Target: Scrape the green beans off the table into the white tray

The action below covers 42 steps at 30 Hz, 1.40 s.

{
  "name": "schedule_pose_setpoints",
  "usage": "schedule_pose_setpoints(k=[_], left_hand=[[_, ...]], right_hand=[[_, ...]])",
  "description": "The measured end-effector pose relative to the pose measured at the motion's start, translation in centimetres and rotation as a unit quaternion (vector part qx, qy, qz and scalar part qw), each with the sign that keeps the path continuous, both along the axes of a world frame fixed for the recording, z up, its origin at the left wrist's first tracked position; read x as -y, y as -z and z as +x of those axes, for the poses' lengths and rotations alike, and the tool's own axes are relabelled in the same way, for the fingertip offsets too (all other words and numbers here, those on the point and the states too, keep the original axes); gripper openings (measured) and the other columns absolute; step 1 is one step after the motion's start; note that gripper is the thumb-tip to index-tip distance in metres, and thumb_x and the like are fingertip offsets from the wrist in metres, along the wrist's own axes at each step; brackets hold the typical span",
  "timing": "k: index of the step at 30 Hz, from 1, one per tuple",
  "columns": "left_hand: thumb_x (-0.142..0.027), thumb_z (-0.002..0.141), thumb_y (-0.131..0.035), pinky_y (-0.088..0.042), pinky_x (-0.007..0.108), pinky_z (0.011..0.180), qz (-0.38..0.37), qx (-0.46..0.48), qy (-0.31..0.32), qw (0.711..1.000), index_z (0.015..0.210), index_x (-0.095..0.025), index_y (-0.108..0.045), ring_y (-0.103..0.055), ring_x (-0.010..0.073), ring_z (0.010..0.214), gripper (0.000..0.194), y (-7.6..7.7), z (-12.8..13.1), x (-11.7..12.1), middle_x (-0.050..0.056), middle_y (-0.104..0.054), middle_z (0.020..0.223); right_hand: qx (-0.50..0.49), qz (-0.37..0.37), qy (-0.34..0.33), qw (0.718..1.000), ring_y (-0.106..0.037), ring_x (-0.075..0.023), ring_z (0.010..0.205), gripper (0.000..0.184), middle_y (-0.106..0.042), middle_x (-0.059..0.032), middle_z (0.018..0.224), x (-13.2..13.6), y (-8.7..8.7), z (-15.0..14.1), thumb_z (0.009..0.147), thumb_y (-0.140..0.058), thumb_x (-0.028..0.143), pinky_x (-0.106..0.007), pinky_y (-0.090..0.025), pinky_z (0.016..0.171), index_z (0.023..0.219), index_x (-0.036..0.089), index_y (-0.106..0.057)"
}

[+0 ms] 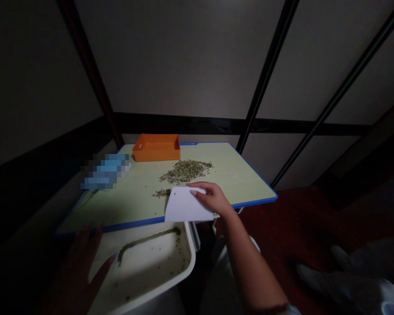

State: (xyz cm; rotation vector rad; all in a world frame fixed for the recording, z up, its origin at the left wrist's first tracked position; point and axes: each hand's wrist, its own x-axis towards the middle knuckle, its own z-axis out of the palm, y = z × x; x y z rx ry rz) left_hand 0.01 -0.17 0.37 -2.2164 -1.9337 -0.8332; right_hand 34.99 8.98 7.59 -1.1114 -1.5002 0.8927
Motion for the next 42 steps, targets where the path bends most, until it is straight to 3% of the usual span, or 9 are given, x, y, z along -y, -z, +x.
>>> schedule_pose_setpoints(k=[5,9,15,20,25,29,32,42], left_hand=[[-0.047,0.087,-0.035,-0.037,0.053,0.112,0.009,-0.008,0.005,1.0,0.147,-0.033,-0.006,-0.017,0.0284,0.147,0.068,0.1,-0.1,-0.2,0.007,-0.009,0.162],[-0.047,0.086,-0.036,-0.038,0.052,0.111,0.012,-0.01,-0.008,1.0,0.147,-0.031,-0.013,-0.02,0.0288,0.146,0.067,0.0,0.1,-0.1,0.009,-0.013,0.161],[-0.042,0.086,-0.037,-0.036,0.05,0.113,0.005,-0.006,-0.014,1.0,0.145,-0.026,-0.021,-0.02,0.0282,0.145,0.063,-0.5,0.4,0.1,0.012,-0.018,0.159],[-0.043,0.085,-0.039,-0.036,0.051,0.113,-0.008,-0.011,-0.002,1.0,0.146,-0.025,-0.021,-0.02,0.0288,0.145,0.065,-0.4,0.0,0.1,0.011,-0.016,0.16],[-0.041,0.086,-0.038,-0.036,0.051,0.113,0.017,0.006,-0.004,1.0,0.146,-0.034,-0.011,-0.017,0.0277,0.147,0.067,0.4,-0.3,-0.2,0.004,-0.008,0.162],[-0.041,0.085,-0.038,-0.035,0.053,0.114,-0.002,0.025,0.0,1.0,0.146,-0.037,-0.004,-0.016,0.0278,0.147,0.07,1.1,-0.4,-0.3,0.001,-0.007,0.162],[-0.041,0.085,-0.037,-0.035,0.054,0.113,-0.01,0.026,-0.002,1.0,0.146,-0.037,-0.003,-0.017,0.0279,0.147,0.07,1.2,-0.4,-0.2,0.001,-0.011,0.162],[-0.042,0.085,-0.041,-0.037,0.053,0.113,-0.019,0.036,-0.008,0.999,0.146,-0.04,-0.006,-0.021,0.029,0.146,0.07,-0.2,0.1,0.0,0.001,-0.008,0.162]], right_hand=[[-0.076,0.007,0.08,0.994,-0.068,-0.0234,0.094,0.034,-0.073,-0.0079,0.108,-0.5,0.5,0.3,0.07,-0.073,0.042,-0.036,-0.051,0.081,0.098,0.023,-0.076],[-0.055,0.018,0.108,0.993,-0.066,-0.0254,0.101,0.034,-0.073,-0.0083,0.109,-0.8,0.5,-0.4,0.069,-0.072,0.043,-0.04,-0.049,0.091,0.096,0.022,-0.076],[-0.011,0.048,0.059,0.997,-0.065,-0.0245,0.106,0.029,-0.073,-0.0072,0.111,-0.4,0.0,-3.5,0.076,-0.066,0.038,-0.04,-0.047,0.097,0.099,0.023,-0.075],[-0.021,0.038,0.005,0.999,-0.067,-0.0244,0.1,0.027,-0.074,-0.0064,0.106,-0.3,-0.5,-5.6,0.074,-0.068,0.037,-0.039,-0.051,0.091,0.096,0.024,-0.076],[-0.047,0.036,-0.006,0.998,-0.068,-0.0239,0.096,0.028,-0.075,-0.0059,0.104,-0.5,-1.0,-4.1,0.071,-0.07,0.039,-0.038,-0.052,0.085,0.094,0.025,-0.077],[-0.086,0.039,0.112,0.989,-0.067,-0.0249,0.094,0.034,-0.073,-0.0076,0.108,-1.4,-0.9,-0.9,0.071,-0.069,0.041,-0.038,-0.052,0.082,0.099,0.022,-0.075],[-0.086,0.058,0.194,0.975,-0.065,-0.027,0.101,0.036,-0.073,-0.0096,0.108,-1.9,-0.6,0.6,0.069,-0.069,0.04,-0.042,-0.049,0.09,0.098,0.019,-0.074],[-0.047,0.063,0.143,0.987,-0.066,-0.0252,0.104,0.029,-0.073,-0.0078,0.108,-1.0,-0.1,-3.0,0.075,-0.066,0.036,-0.04,-0.047,0.096,0.099,0.022,-0.074]])
